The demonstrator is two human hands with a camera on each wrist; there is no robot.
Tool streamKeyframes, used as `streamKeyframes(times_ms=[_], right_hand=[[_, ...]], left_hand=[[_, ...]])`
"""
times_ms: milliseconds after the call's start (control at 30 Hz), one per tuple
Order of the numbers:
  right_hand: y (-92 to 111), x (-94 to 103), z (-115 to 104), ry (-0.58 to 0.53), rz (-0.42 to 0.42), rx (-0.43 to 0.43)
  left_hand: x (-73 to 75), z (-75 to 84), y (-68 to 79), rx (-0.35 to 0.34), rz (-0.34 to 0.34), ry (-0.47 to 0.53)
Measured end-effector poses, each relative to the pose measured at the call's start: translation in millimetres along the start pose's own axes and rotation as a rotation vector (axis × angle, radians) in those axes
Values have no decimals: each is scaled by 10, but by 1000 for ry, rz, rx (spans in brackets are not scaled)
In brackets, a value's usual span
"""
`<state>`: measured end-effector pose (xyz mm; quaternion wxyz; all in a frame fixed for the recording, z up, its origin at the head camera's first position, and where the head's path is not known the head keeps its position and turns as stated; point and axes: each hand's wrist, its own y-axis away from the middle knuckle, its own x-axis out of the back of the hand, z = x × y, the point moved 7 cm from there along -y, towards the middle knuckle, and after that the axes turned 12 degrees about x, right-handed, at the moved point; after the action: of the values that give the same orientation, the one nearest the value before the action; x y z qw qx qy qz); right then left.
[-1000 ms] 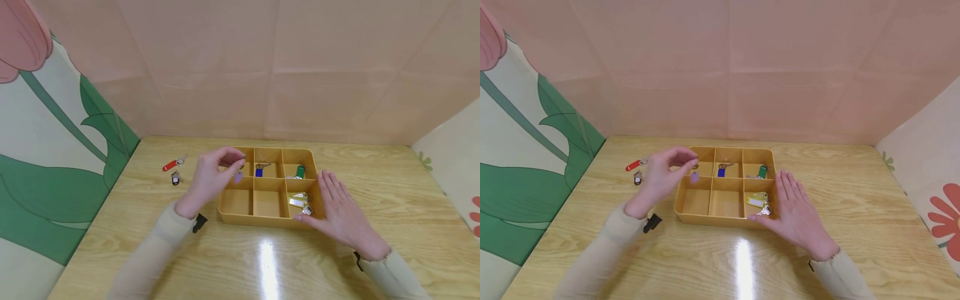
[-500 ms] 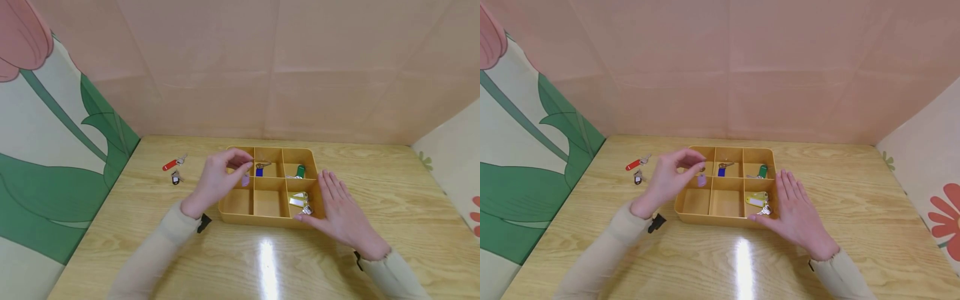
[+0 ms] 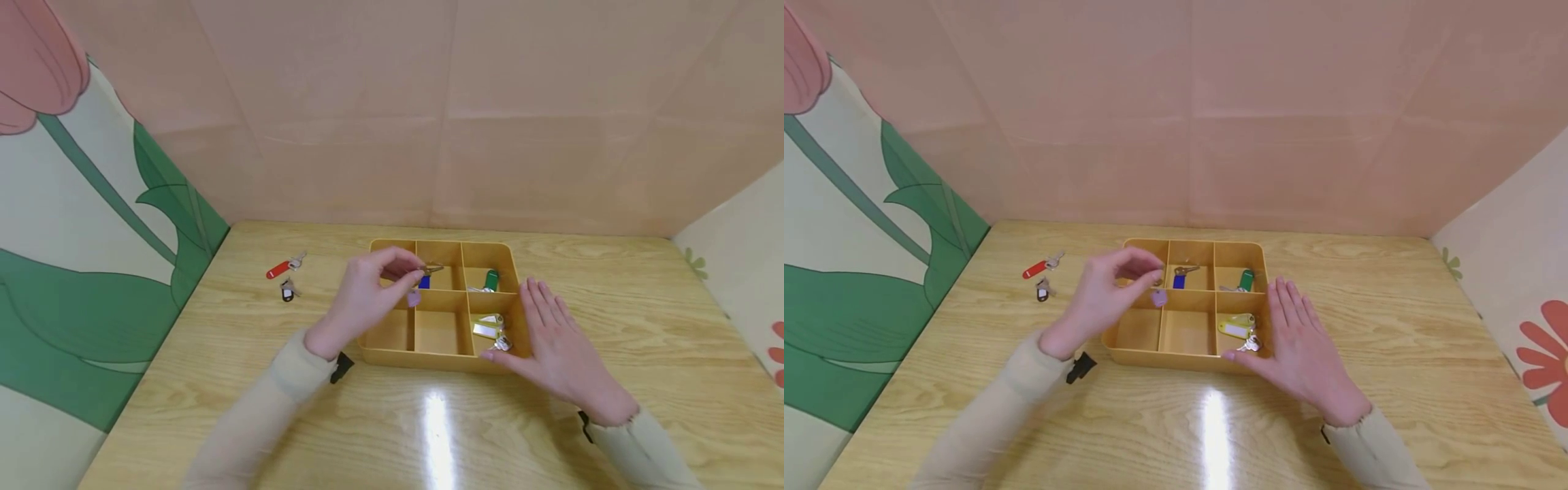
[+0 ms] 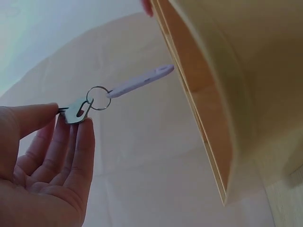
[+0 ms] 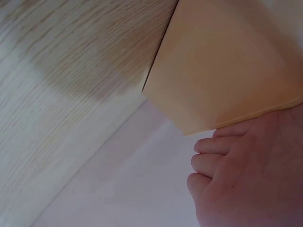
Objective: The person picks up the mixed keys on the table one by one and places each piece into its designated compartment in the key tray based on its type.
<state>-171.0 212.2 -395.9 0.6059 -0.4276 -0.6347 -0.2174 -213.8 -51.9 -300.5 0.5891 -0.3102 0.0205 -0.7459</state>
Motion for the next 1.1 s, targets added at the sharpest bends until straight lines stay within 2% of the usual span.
streamKeyframes(times_ms=[133, 400, 700, 1100], right_hand=[[6, -2, 5, -8, -1, -3], [8, -7, 8, -14, 3, -5], [13, -13, 9, -13, 2, -4], [10, -13, 15, -20, 12, -3]], left_hand=[[-53, 18, -6, -9, -21, 42], [-155, 40, -6, -22, -39, 27], [-275, -14, 21, 50, -87, 44], [-457, -182, 61, 155, -141, 55]])
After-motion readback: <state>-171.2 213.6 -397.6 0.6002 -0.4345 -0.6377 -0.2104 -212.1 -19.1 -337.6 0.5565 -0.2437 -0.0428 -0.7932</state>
